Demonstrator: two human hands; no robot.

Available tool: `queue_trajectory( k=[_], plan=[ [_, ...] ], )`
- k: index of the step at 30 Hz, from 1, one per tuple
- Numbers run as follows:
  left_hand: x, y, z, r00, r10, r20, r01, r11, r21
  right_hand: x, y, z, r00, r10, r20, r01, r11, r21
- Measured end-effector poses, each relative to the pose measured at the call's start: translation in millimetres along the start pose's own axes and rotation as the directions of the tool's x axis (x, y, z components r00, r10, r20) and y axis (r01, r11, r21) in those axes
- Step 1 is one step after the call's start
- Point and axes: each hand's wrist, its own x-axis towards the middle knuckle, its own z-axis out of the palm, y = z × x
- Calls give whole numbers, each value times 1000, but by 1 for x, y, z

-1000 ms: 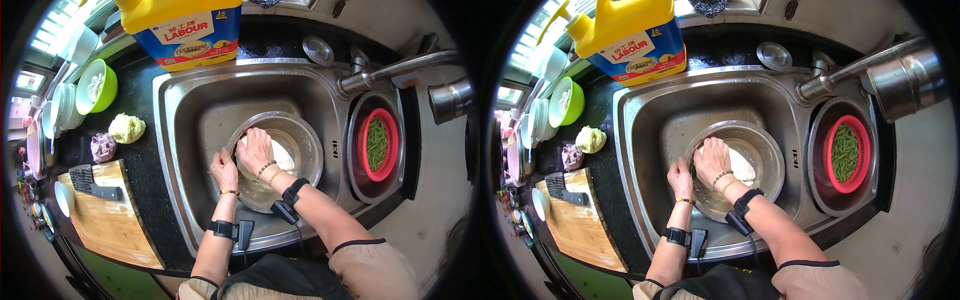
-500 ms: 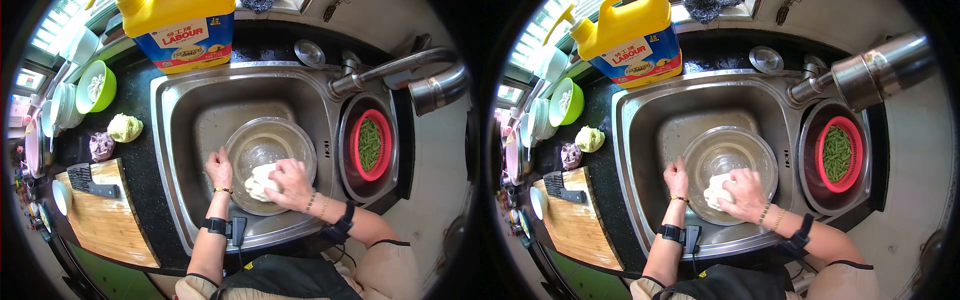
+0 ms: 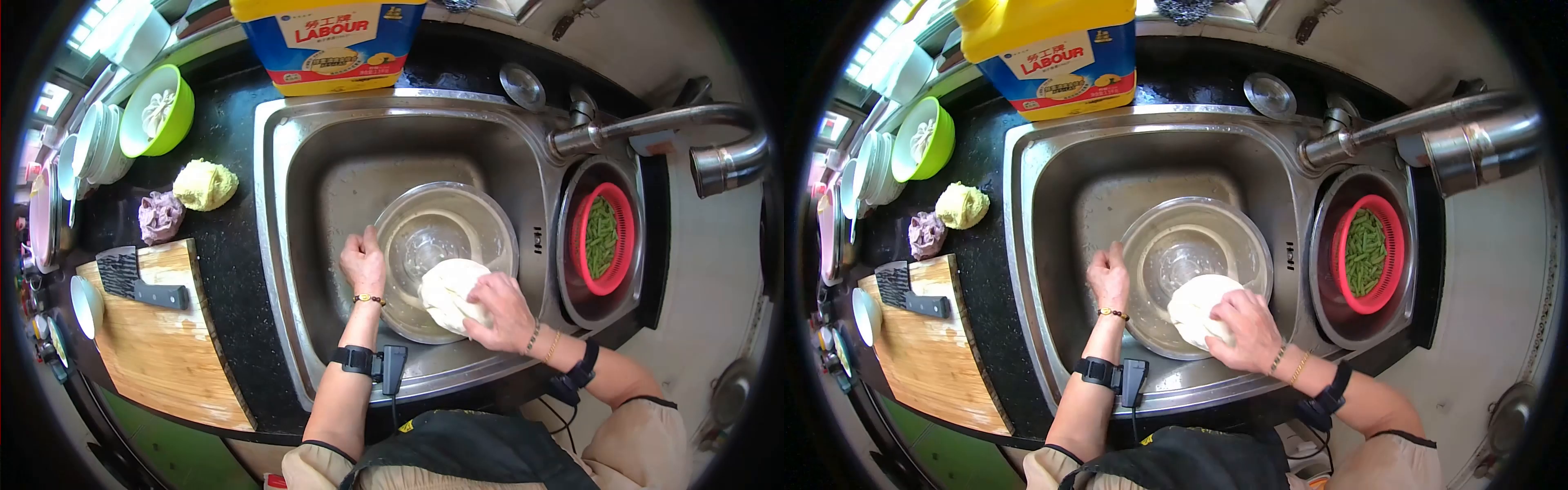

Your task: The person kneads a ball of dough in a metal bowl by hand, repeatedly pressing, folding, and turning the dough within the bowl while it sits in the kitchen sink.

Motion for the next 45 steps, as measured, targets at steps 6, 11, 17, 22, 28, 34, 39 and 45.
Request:
queue_trajectory(
  k=[6, 11, 17, 22, 28, 34, 39, 45],
  plan=[
    [-2, 4, 0, 999, -44, 16, 43, 998, 48, -13, -3, 38, 994, 29, -108, -46, 986, -157],
    [-3, 8, -1, 997, -77, 28, 73, 990, 118, 12, 3, 64, 986, -112, -125, 74, 959, -275],
    [-3, 3, 1, 995, -94, 28, 90, 989, 120, 32, 2, 82, 981, -189, -53, 159, 923, -350],
    [-4, 2, 1, 995, -94, 27, 90, 988, 126, 46, 12, 93, 964, -265, 23, 250, 874, -418],
    [-4, 0, 2, 995, -99, 11, 97, 990, 101, 71, 25, 97, 966, -249, 72, 257, 886, -387],
    [-3, 4, -3, 991, -125, 38, 122, 991, 60, 92, 33, 104, 983, -176, 45, 180, 908, -377],
    [-4, 0, 0, 991, -132, 23, 132, 991, 10, 107, 41, 109, 989, -147, 12, 142, 920, -366],
    [-3, 0, 0, 990, -141, 19, 142, 990, -8, 128, 50, 117, 986, -147, -76, 115, 939, -324]
  ],
)
